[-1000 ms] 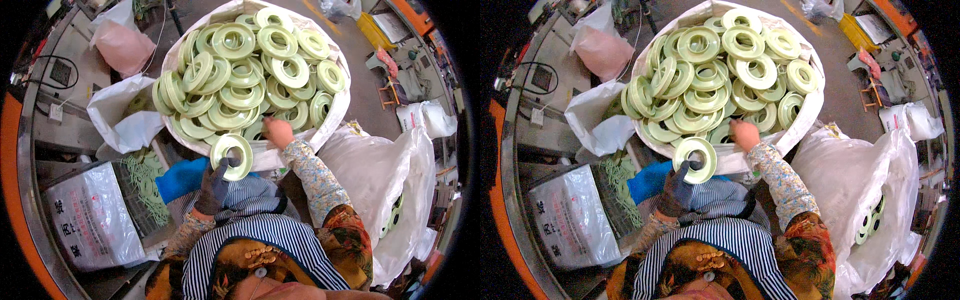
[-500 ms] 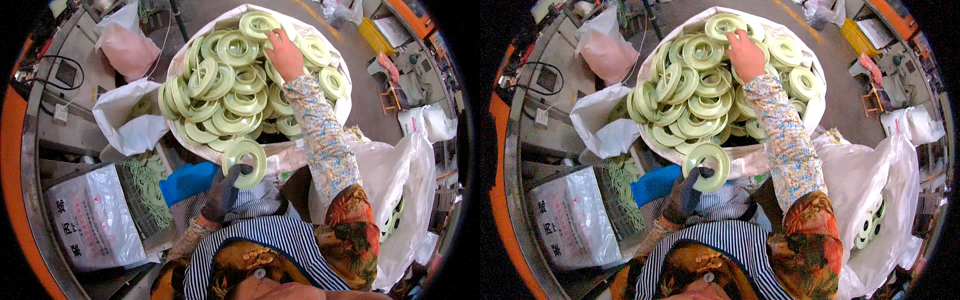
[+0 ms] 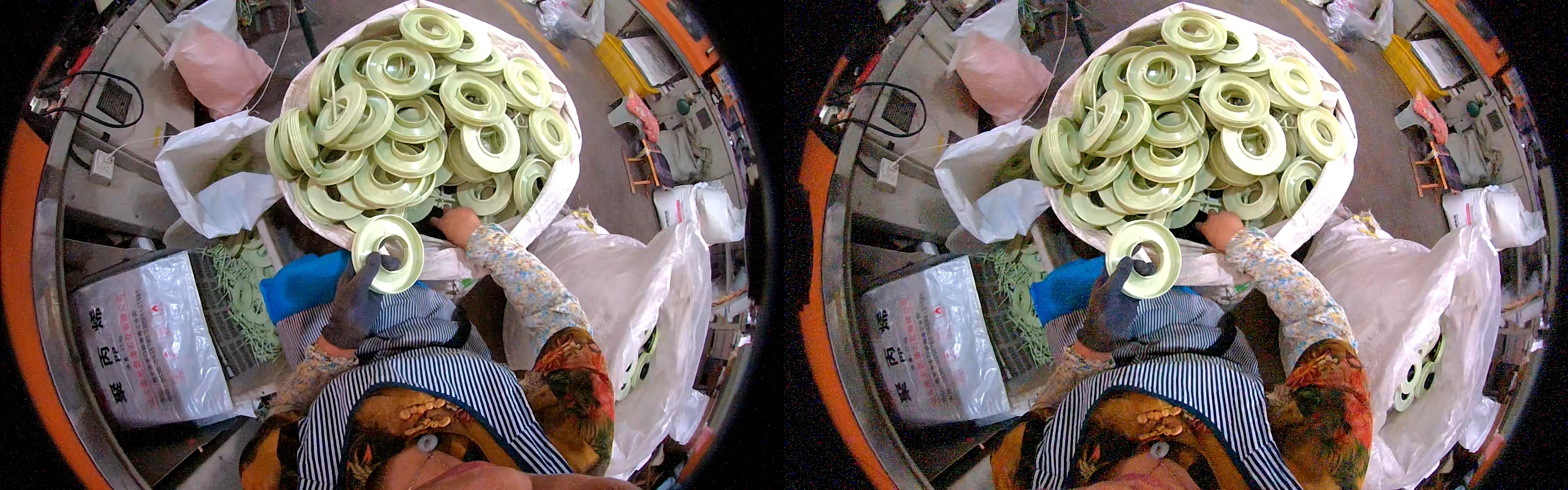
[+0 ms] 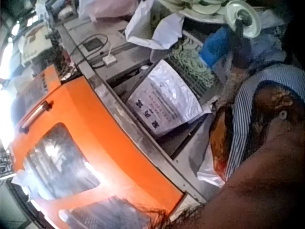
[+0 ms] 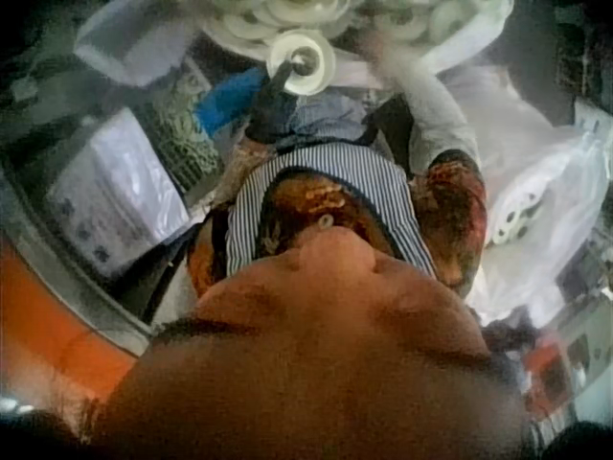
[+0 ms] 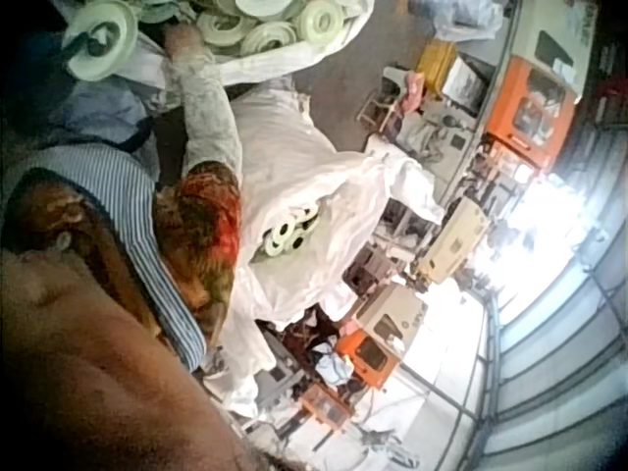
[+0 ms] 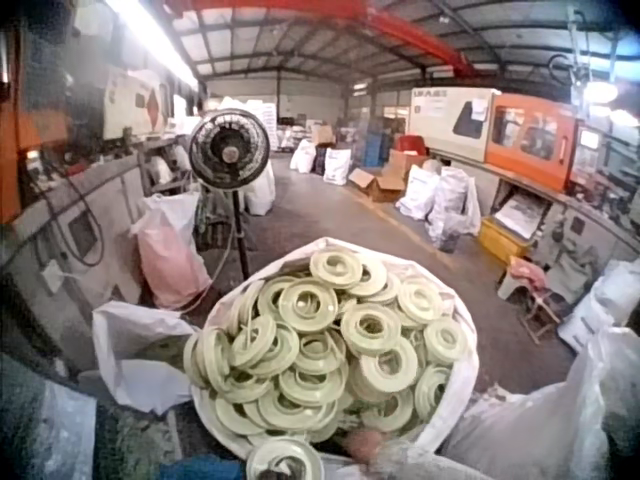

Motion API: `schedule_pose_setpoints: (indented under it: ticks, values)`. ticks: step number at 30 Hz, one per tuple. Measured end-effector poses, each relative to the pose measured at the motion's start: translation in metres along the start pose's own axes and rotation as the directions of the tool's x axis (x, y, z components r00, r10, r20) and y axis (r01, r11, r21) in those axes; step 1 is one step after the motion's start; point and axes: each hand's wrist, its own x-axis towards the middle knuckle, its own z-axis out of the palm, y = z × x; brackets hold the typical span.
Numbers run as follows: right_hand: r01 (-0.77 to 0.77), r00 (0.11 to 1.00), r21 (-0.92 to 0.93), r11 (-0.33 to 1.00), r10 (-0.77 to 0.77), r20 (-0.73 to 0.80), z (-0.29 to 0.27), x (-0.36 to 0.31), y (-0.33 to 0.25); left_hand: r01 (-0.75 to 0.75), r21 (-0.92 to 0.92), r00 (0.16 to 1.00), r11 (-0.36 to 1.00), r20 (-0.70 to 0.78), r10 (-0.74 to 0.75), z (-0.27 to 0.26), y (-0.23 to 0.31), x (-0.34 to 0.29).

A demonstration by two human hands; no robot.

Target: The person repeatedly picks light green plastic rings from a large sack, inserts a black circular insert into each ring, and places the assembled units into a second sack. The process continues throughout the clip with consistent hand motions.

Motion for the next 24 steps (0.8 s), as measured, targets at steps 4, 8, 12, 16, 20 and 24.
schedule_pose_setpoints:
  ticks: [4,8,12,16,20,24]
  values:
    - [-0.004,1.0,-0.063,0.998,0.006,0.028,0.023,0.013,-0.002,0.013,0.165,0.999,0.986,0.042,-0.02,0.001,0.014,-0.001]
    - [-0.008,0.984,-0.039,0.999,0.0,-0.18,-0.016,-0.013,-0.009,0.167,-0.007,0.985,0.986,-0.047,-0.167,-0.001,0.033,-0.003]
    - [0.032,0.794,0.451,0.892,0.251,-0.554,-0.072,-0.051,-0.023,0.081,0.265,0.996,0.961,0.013,-0.088,-0.004,0.042,0.001]
    - [0.288,0.802,0.699,0.654,0.234,-0.55,-0.105,-0.092,-0.07,-0.072,0.256,0.996,0.964,0.068,0.056,0.005,0.036,0.007]
    - [0.194,0.789,0.695,0.693,0.311,-0.531,-0.125,-0.103,-0.087,-0.149,0.146,0.984,0.978,0.122,0.132,0.008,0.049,0.013]
    - [0.178,0.847,0.627,0.758,0.206,-0.49,-0.124,-0.112,-0.093,0.077,-0.157,0.994,0.985,0.088,-0.064,0.015,0.055,0.008]
